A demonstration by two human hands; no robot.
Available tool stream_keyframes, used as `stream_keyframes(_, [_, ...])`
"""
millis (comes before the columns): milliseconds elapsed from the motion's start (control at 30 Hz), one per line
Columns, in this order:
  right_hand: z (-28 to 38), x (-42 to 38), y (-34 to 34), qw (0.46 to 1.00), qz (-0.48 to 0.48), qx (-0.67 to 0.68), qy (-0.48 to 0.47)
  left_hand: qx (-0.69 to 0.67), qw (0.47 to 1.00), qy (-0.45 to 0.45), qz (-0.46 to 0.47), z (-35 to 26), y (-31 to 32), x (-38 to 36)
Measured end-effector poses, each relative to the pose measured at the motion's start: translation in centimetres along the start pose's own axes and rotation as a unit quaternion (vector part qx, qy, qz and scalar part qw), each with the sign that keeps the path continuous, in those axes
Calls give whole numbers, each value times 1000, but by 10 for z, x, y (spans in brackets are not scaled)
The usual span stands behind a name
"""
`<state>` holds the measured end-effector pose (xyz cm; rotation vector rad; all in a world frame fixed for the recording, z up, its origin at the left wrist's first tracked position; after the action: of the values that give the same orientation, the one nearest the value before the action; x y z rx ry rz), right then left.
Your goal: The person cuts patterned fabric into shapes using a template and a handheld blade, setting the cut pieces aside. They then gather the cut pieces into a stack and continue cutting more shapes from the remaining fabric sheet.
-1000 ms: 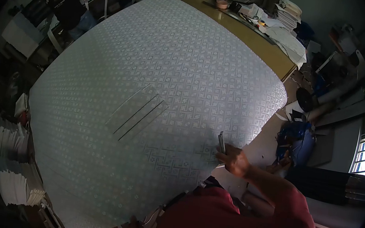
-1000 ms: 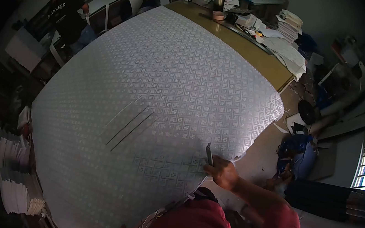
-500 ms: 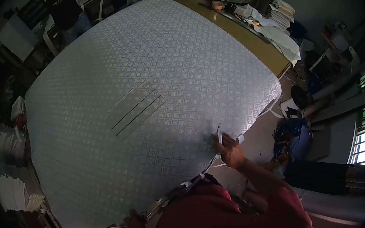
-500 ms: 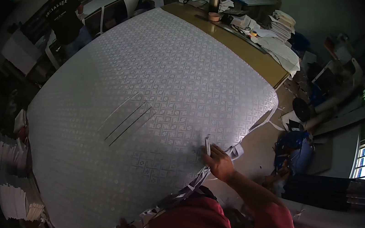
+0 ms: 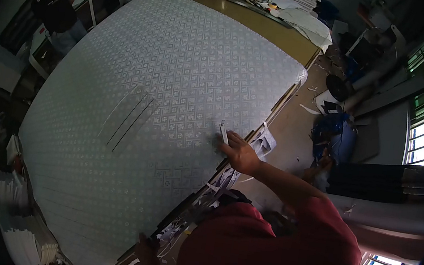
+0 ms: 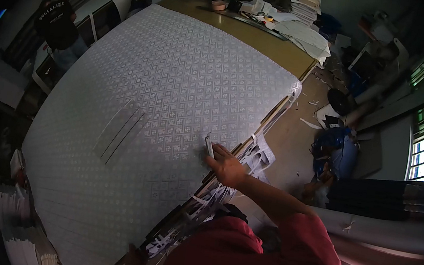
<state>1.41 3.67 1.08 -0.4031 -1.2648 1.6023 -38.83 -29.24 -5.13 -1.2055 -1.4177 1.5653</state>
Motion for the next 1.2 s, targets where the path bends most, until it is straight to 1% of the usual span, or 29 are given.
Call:
stream_keyframes(100, [-3,2,-1,999,19,28,5,-5,1000,7,2,-1,2,-2])
stream_keyframes(167, [-7,3,0,999,32,34,-5,13,1000,-26,-10,-3,5,-1])
stream_keyframes(367, [-13,6,4,998,44,50,-19,44,999,-19,-13,-9,2,-4])
stream_keyframes(400, [-13,6,1,997,51,54,-26,43,999,-29,-10,-9,-1,-2])
stream_keyframes(467, [-14,11,-4,994,67,76,-30,-58,997,-32,33,-18,-14,-2])
stream_keyframes(500, [-18,11,-1,988,86,125,-24,-196,976,-88,35,-31,-27,-2])
stream_keyframes(533, [-13,11,-6,982,105,159,12,-326,932,-155,18,-36,-37,-2])
stream_keyframes(567, [-6,12,-13,971,133,193,43,-525,783,-335,-5,-13,3,-13])
stream_keyframes(600, [-2,12,-12,974,103,201,-12,-564,746,-345,-81,-29,-6,-18])
stream_keyframes(633, [14,20,-22,973,133,187,7,-472,817,-324,-71,-23,3,-27])
stream_keyframes(667, [10,19,-14,973,125,191,-15,-518,783,-331,-88,-39,-19,-28])
stream_keyframes(700, [8,20,-5,976,109,189,-28,-525,772,-341,-114,-51,-31,-28])
stream_keyframes(733, [10,20,7,968,130,209,-54,-535,762,-338,-135,-58,-36,-32])
stream_keyframes(767, [10,24,12,969,123,207,-56,-531,752,-361,-150,-59,-32,-45])
stream_keyframes(800, [10,32,16,972,111,200,-55,-523,763,-356,-132,-61,-23,-51])
stream_keyframes(833, [13,38,22,969,121,204,-71,-517,774,-349,-112,-65,-13,-56])
stream_keyframes(867, [18,44,30,970,131,192,-75,-518,765,-364,-121,-68,1,-65])
stream_keyframes(933, [35,52,44,965,153,190,-95,-602,699,-376,-92,-82,24,-90])
stream_keyframes(967, [45,56,49,963,185,179,-74,-600,691,-390,-102,-87,28,-102])
stream_keyframes(1000, [54,58,54,961,216,165,-53,-547,754,-360,-58,-96,23,-109])
stream_keyframes(1033, [63,58,60,958,223,167,-64,-490,809,-325,-10,-105,19,-116])
stream_keyframes(1067, [73,59,66,952,215,188,-111,-493,804,-334,-16,-111,19,-125])
stream_keyframes(1100, [84,58,71,943,204,209,-159,-506,796,-332,-1,-118,19,-132])
stream_keyframes(1133, [95,55,75,940,207,210,-171,-520,788,-330,14,-123,18,-139])
stream_keyframes(1167, [107,51,78,933,222,223,-174,-522,784,-335,4,-126,15,-146])
stream_keyframes(1200, [119,46,81,926,237,235,-176,-504,794,-340,24,-129,8,-151])
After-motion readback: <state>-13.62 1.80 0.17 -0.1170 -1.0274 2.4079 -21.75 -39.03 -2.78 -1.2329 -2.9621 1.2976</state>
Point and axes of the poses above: each hand's wrist, its own x-axis towards the middle knuckle, its own y-axis out of the palm, z = x × y, the point moved 2 cm from there along x, towards the middle knuckle, and after that the axes turned 13 degrees about y, right-handed, at the moved point
